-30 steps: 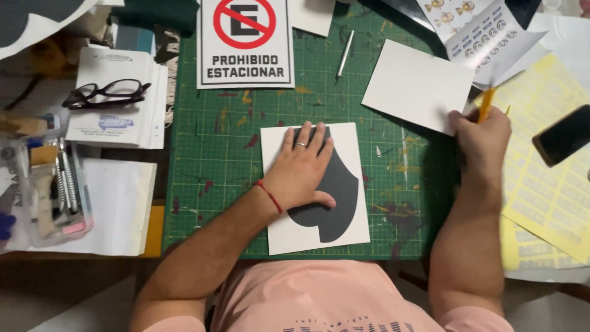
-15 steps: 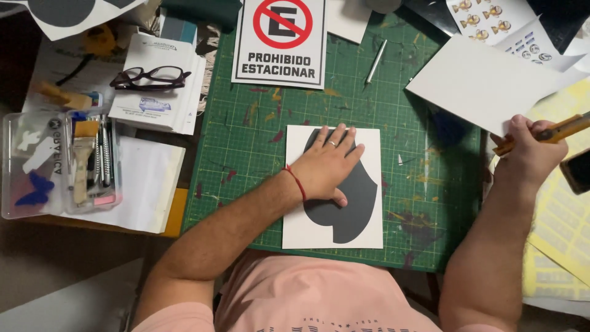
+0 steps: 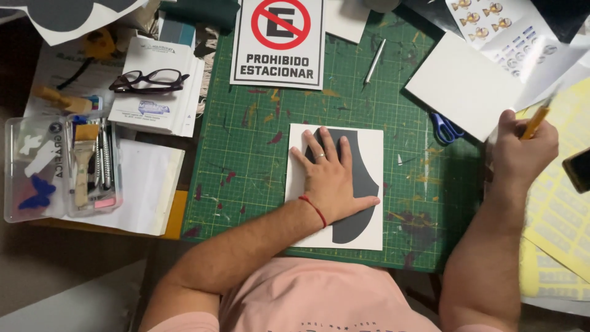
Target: Cutting a specific shape out of a board using a utility knife on a cutting mat.
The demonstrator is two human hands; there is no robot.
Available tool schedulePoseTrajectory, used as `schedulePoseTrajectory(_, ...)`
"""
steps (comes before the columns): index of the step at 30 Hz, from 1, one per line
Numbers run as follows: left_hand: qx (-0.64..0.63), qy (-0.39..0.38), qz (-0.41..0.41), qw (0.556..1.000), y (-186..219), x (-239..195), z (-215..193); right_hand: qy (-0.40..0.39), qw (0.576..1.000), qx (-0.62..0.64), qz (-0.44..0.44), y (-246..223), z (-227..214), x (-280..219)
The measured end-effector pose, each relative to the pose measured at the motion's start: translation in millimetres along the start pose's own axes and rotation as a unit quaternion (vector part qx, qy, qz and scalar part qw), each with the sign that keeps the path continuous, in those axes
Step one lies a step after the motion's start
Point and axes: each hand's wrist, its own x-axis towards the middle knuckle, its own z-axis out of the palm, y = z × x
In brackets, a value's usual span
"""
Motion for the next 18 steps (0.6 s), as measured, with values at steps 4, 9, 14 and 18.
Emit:
schedulePoseTrajectory(4,-0.021,0.006,0.057,0.998,-7,10,4,-0.015,1.000,0.015,0.023,-14,-5,-4)
schedulePoseTrajectory(9,-0.027,0.003,0.148,0.989,-27,29,9,-0.075,0.943,0.320,0.052,-81,-22,-16)
schedulePoseTrajectory(14,-0.025,-0.048,0.220,0.974,-60,43,-6,-0.047,0.885,0.453,0.092,-88,-35,-9)
schedulePoseTrajectory(18,-0.024,-0.103,0.263,0.959,-79,50,-15,-0.026,0.860,0.493,0.128,-91,-45,-8)
